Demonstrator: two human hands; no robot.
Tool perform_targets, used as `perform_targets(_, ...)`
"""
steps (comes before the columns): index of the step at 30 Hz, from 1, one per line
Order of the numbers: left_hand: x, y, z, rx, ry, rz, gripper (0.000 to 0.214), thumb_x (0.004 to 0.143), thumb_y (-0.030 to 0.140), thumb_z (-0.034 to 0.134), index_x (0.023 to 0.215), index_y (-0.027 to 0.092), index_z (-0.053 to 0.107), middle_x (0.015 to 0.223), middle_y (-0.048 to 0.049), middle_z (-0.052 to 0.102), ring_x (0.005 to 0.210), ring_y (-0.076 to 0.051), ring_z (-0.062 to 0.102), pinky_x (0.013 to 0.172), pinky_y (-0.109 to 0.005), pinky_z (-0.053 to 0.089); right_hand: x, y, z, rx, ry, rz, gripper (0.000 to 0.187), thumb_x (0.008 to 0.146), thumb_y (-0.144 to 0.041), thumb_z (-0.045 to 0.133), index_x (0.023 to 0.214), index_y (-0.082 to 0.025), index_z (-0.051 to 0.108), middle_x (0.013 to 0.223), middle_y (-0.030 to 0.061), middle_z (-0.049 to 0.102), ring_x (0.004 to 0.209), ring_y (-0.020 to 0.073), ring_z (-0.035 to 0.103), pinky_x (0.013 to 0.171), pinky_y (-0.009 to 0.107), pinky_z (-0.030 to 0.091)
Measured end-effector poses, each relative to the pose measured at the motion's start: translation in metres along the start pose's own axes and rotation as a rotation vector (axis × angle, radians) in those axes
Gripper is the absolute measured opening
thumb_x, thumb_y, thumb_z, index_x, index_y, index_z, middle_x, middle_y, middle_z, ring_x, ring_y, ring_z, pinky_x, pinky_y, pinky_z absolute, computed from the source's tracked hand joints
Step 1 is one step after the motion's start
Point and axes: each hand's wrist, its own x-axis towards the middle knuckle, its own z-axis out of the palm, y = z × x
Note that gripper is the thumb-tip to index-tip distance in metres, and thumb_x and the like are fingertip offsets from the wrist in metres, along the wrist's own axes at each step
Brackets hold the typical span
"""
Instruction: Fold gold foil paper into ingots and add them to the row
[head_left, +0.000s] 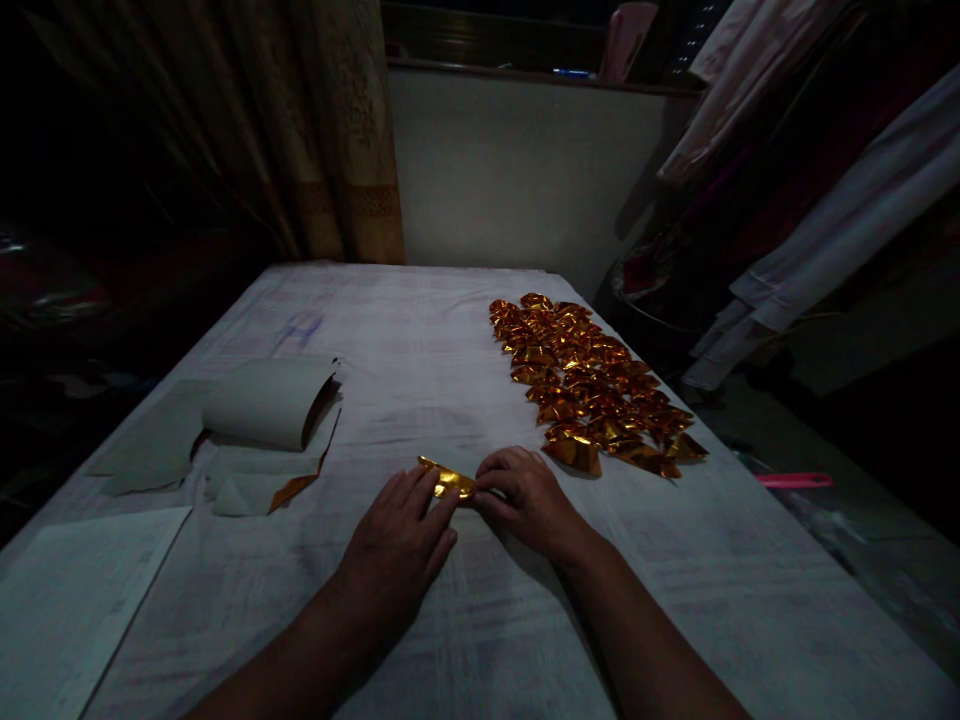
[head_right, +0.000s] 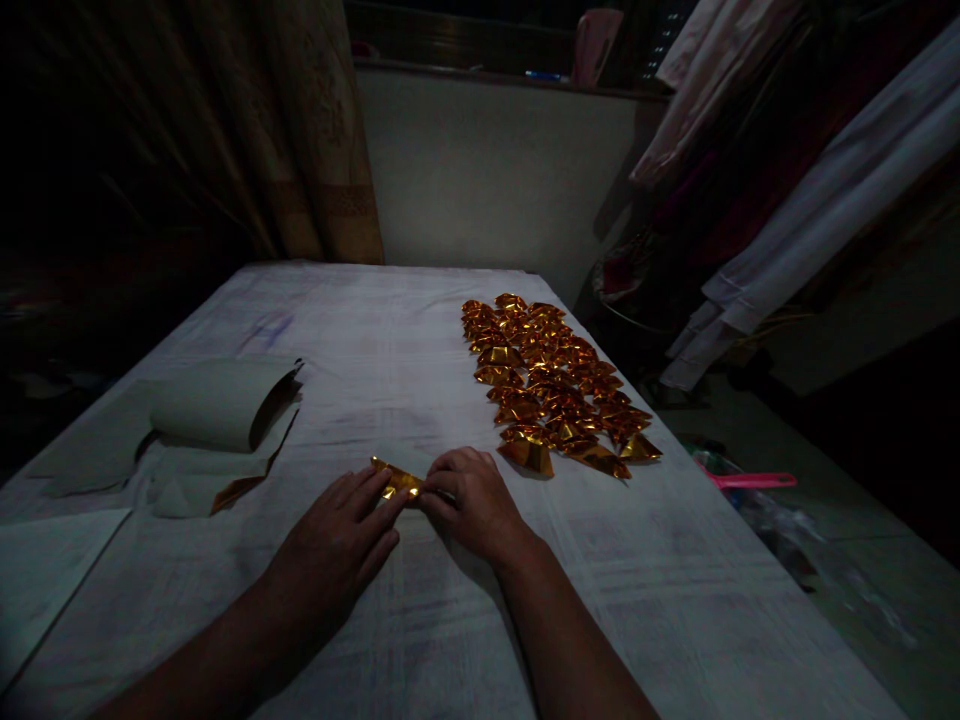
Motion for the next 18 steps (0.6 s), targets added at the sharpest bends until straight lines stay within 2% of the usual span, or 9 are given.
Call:
perform_targets(2, 0.0002, 0.0008, 0.0, -0.017, -0.012, 0.002, 0.042, 0.096, 0.023, 0.053, 0.138, 0.017, 0.054, 0.138, -0.0156, 0.06, 0.129, -0.033, 0.055, 0.108, -0.055, 0.046, 0.0016, -0.0014, 0.0005, -0.012, 0.008, 0.049, 0.003, 0.086, -0.023, 0.076, 0.084, -0.024, 0.074, 0.091, 0.0004, 0.071, 0.089, 0.0175, 0.061, 0.08, 0.034, 0.037)
perform_targets(6, 0.0024, 0.0017, -0.0018, -0.104, -0.032, 0.0, 0.04, 0.096, 0.02, 0.053, 0.136, 0.017, 0.054, 0.136, -0.0132, 0.061, 0.125, -0.028, 0.058, 0.107, -0.049, 0.049, 0.0044, -0.0041, 0.003, -0.032, 0.014, 0.131, 0.012, 0.088, -0.023, 0.073, 0.077, -0.021, 0.069, 0.085, 0.0002, 0.067, 0.086, 0.0176, 0.059, 0.079, 0.033, 0.035)
perform_targets(13, 0.0041, 0.0017, -0.0057, -0.127, 0.026, 0.005, 0.043, 0.099, 0.022, 0.048, 0.142, 0.016, 0.047, 0.134, -0.0138, 0.063, 0.122, -0.028, 0.06, 0.104, -0.049, 0.051, 0.0056, -0.0093, 0.0069, -0.094, 0.047, 0.192, 0.017, 0.089, -0.023, 0.07, 0.073, -0.021, 0.064, 0.086, 0.0011, 0.066, 0.088, 0.0187, 0.056, 0.079, 0.032, 0.033)
perform_targets(18, 0.0056, 0.0015, -0.0059, -0.186, -0.021, 0.005, 0.043, 0.096, 0.016, 0.05, 0.139, 0.021, 0.053, 0.136, -0.0126, 0.061, 0.121, -0.027, 0.06, 0.103, -0.049, 0.052, 0.0062, -0.0089, 0.0092, -0.095, 0.051, 0.214, 0.018, 0.089, -0.024, 0.07, 0.073, -0.021, 0.062, 0.085, 0.001, 0.065, 0.088, 0.0188, 0.056, 0.079, 0.032, 0.033)
